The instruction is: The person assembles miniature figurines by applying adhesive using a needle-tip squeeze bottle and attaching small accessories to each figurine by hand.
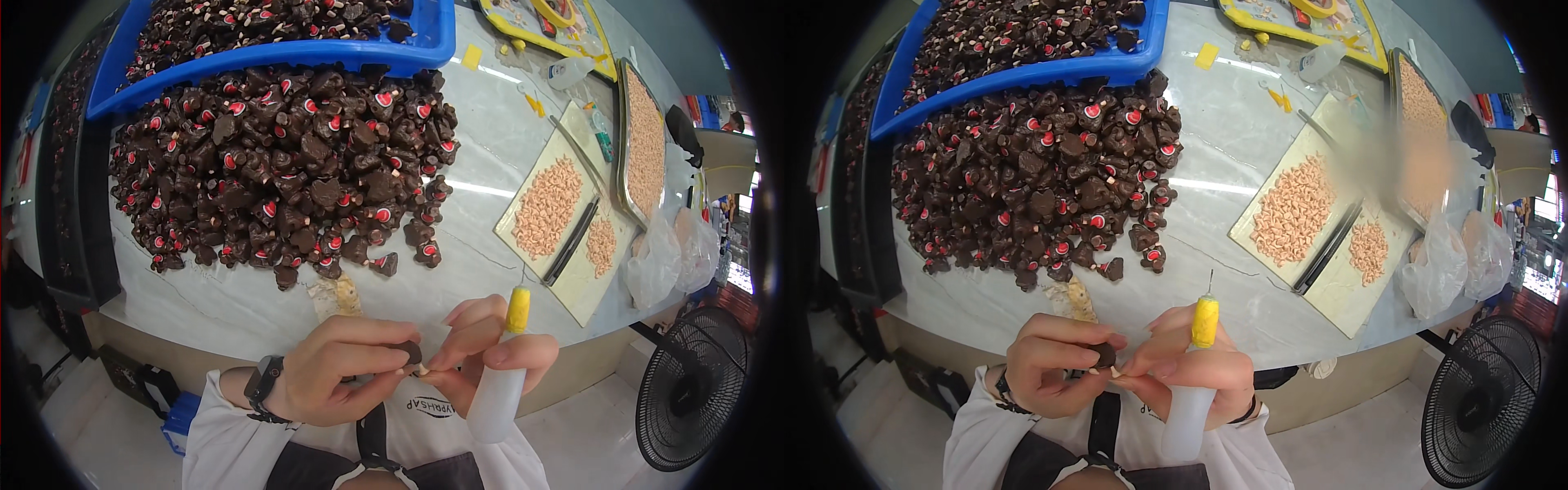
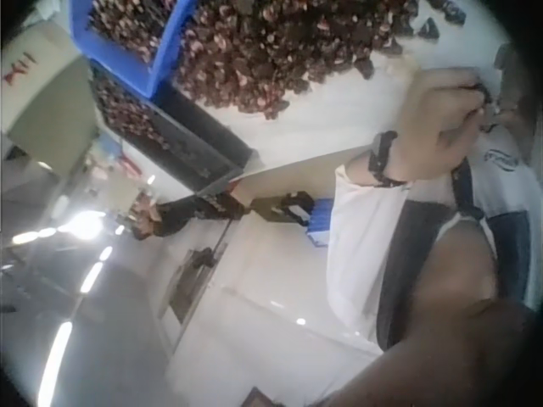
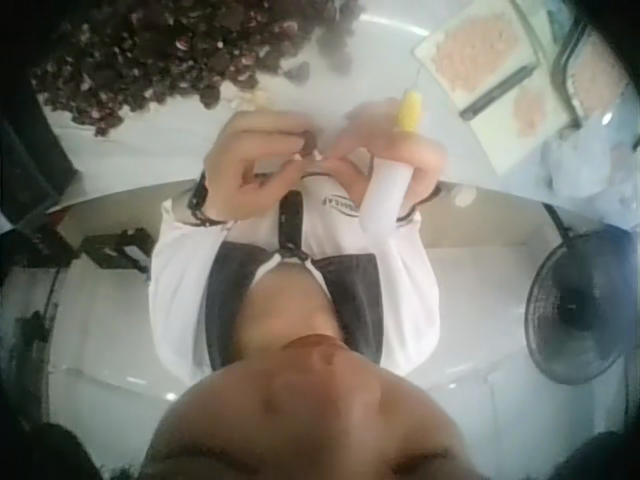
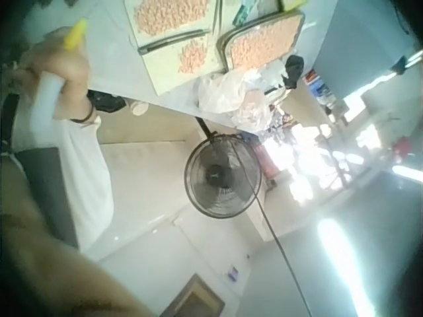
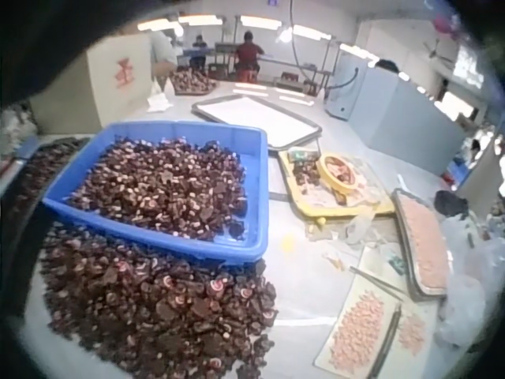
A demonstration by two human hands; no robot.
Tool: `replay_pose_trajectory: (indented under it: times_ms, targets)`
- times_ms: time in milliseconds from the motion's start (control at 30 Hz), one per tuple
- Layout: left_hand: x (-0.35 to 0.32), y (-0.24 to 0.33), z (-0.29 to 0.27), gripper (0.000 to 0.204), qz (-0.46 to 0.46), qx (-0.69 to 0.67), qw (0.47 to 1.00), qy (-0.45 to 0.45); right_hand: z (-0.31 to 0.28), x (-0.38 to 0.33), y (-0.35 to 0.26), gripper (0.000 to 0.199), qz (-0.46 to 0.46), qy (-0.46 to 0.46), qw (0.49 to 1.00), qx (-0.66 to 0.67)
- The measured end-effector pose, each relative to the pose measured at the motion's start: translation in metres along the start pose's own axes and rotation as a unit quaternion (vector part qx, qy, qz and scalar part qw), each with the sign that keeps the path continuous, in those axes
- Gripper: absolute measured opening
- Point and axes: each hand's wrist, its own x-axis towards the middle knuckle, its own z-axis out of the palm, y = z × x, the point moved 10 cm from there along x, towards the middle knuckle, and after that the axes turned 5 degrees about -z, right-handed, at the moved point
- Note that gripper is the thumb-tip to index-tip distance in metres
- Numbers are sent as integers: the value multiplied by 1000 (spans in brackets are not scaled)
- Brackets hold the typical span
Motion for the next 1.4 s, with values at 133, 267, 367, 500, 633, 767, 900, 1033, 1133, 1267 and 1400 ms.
replay_pose_trajectory:
  times_ms: [133,267,367,500,633,767,900,1033,1133,1267,1400]
  targets:
    - [-2,2,2,37,22,13,1000,-10,1,-2,4,53,6,7,1000,8]
    - [-15,23,6,24,178,68,982,-7,1,-7,10,51,62,5,995,74]
    - [-20,28,10,20,217,102,971,-1,2,-10,17,50,93,11,987,133]
    - [-16,31,9,21,229,104,968,1,-2,-8,15,50,93,13,988,122]
    - [-9,28,9,22,200,81,976,-19,0,-5,13,50,89,-10,987,130]
    - [-10,20,7,24,156,52,986,0,-1,-5,14,51,94,-13,987,127]
    - [-4,23,5,26,142,59,988,28,-2,-4,15,51,101,-20,988,111]
    - [-3,20,2,29,129,57,990,16,5,-5,21,51,120,-53,982,133]
    - [0,21,4,30,125,59,990,-4,4,-4,18,50,113,-60,984,124]
    - [-1,19,3,31,120,60,991,9,4,-5,18,49,102,-58,985,126]
    - [-1,20,3,32,122,61,991,2,2,-4,14,45,90,-33,979,181]
